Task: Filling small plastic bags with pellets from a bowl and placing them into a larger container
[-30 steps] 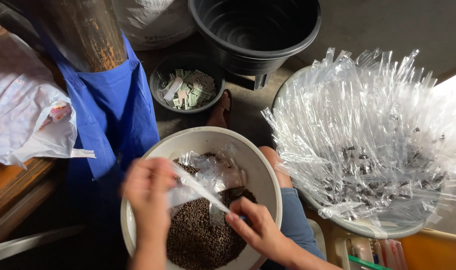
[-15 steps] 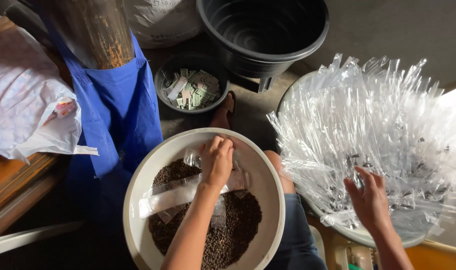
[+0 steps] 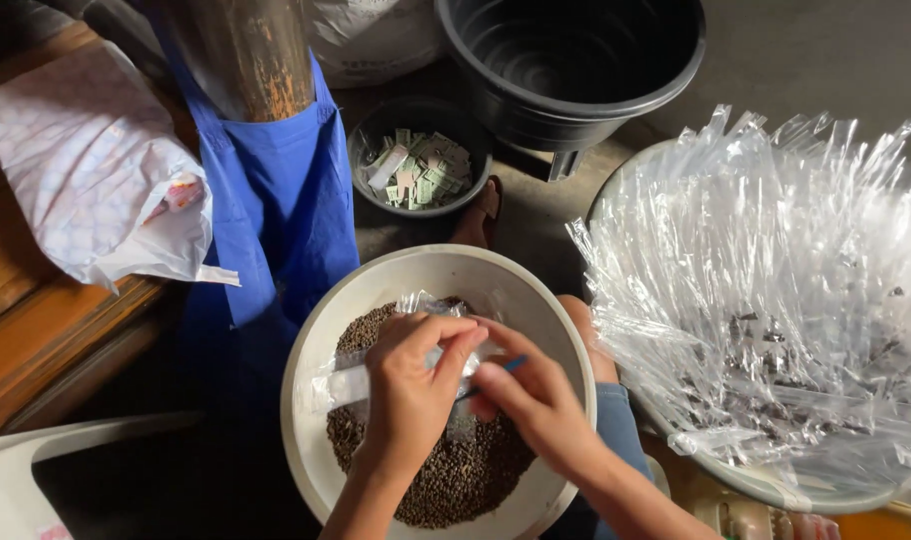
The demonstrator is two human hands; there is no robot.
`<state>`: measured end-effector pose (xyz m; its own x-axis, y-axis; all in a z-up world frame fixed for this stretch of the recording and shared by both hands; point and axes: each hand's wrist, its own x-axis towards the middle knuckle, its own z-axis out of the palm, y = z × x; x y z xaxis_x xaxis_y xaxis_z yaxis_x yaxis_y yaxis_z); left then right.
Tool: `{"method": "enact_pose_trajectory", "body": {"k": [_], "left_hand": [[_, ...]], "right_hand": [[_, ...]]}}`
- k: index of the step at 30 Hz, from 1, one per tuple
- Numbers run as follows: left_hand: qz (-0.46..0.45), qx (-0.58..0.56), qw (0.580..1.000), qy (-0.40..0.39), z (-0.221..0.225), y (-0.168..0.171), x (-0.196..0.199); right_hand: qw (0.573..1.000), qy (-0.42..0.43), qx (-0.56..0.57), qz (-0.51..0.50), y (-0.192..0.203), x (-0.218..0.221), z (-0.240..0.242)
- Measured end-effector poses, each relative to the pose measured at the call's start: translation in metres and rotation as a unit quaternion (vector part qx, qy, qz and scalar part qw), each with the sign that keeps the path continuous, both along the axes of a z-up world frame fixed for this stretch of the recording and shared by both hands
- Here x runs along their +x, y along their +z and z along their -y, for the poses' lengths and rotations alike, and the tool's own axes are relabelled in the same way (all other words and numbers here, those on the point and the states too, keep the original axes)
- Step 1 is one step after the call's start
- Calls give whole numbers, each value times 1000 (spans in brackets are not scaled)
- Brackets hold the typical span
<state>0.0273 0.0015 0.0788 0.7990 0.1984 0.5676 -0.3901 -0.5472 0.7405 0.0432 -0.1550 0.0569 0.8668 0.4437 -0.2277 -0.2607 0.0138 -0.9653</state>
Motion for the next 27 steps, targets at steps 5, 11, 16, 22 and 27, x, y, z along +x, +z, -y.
{"method": "enact_pose_trajectory", "body": {"k": [5, 11, 16, 22, 27], "left_hand": [[-58, -112, 988, -85, -22, 48, -51], [4, -113, 957, -267, -96, 68, -89], [40, -286, 919, -269, -60, 34, -91], [-135, -315, 935, -87, -16, -46, -102], [-195, -266, 944, -11, 21, -68, -92]], "right_hand": [[982, 153, 110, 5, -43, 10, -25], [940, 292, -154, 86, -75, 18, -35], [919, 318, -234, -19, -96, 2, -29], [970, 118, -47, -206, -27, 16, -7], [958, 213, -150, 122, 44, 19, 14]]}}
